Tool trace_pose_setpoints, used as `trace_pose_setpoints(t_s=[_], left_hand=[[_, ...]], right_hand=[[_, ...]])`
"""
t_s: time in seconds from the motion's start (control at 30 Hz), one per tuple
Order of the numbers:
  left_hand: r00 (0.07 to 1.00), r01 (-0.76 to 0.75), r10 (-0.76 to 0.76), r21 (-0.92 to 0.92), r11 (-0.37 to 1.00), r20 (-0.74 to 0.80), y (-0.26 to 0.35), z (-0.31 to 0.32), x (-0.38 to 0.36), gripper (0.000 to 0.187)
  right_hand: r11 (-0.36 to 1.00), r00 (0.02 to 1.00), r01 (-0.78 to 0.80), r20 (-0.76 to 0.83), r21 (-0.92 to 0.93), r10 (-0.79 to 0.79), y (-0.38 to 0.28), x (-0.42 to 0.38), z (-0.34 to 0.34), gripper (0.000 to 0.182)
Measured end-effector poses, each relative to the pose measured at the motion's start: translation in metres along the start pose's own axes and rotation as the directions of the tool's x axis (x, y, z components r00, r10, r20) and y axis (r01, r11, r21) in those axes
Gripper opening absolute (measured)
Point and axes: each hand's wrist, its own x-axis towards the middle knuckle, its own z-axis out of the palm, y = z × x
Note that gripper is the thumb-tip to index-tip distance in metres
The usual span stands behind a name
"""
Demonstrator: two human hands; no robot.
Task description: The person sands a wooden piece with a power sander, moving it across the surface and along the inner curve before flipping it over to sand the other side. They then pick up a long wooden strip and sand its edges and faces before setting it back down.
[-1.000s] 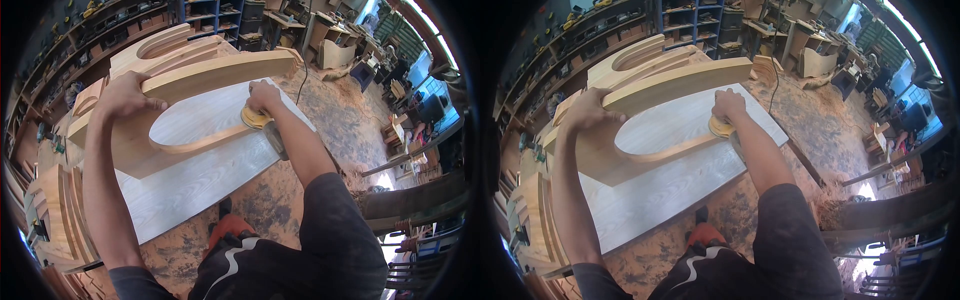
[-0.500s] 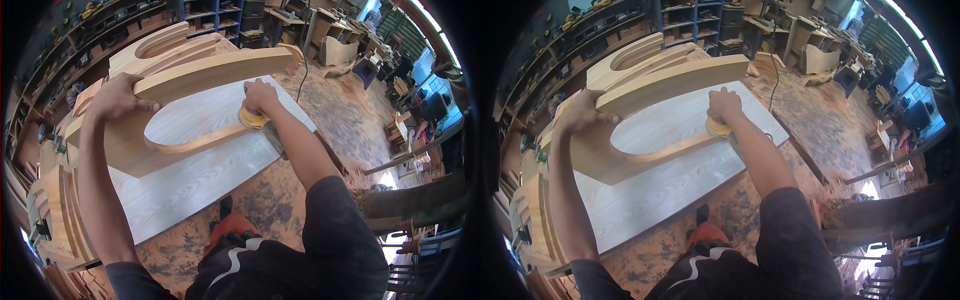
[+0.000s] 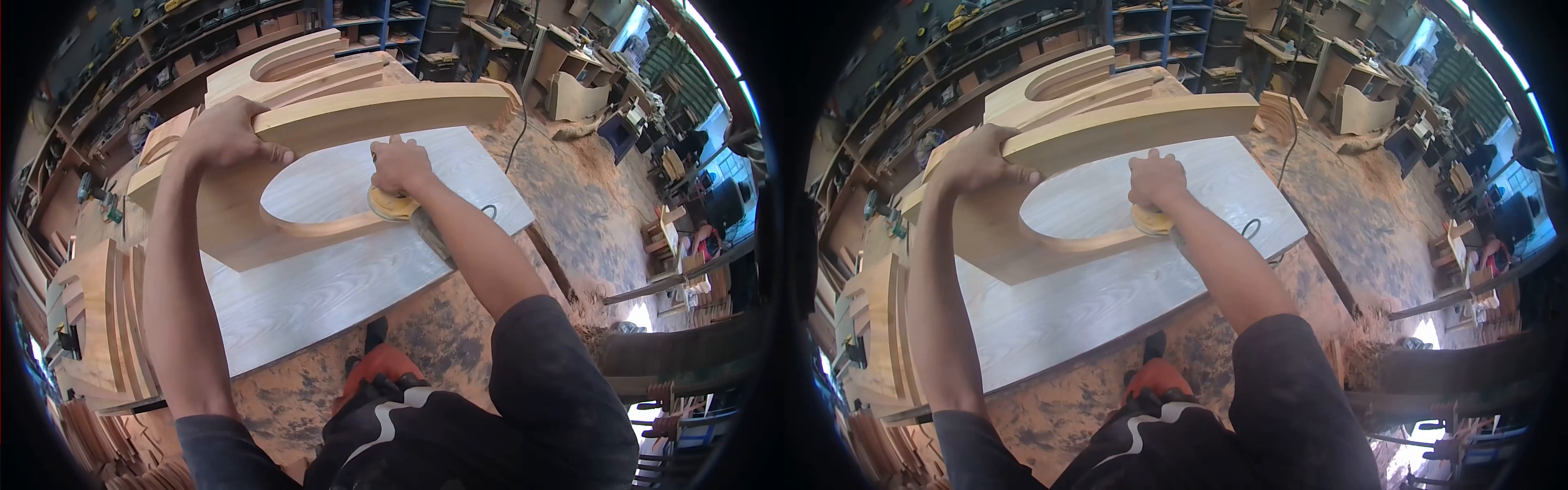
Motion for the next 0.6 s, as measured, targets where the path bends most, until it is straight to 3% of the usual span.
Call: trace_pose_setpoints(t_s=[0.07,0.6], left_hand=[[0.999,0.003,-0.002,-0.022,1.000,0.053,0.003,-0.002,0.000,0.078],[1.000,0.007,-0.007,0.011,1.000,0.029,0.007,-0.004,-0.008,0.069]], right_hand=[[1.000,1.000,0.013,0.002,-0.005,-0.013,-0.010,0.002,0.004,0.046],[0.991,0.991,0.132,-0.023,0.017,-0.132,-0.087,-0.004,0.009,0.046]])
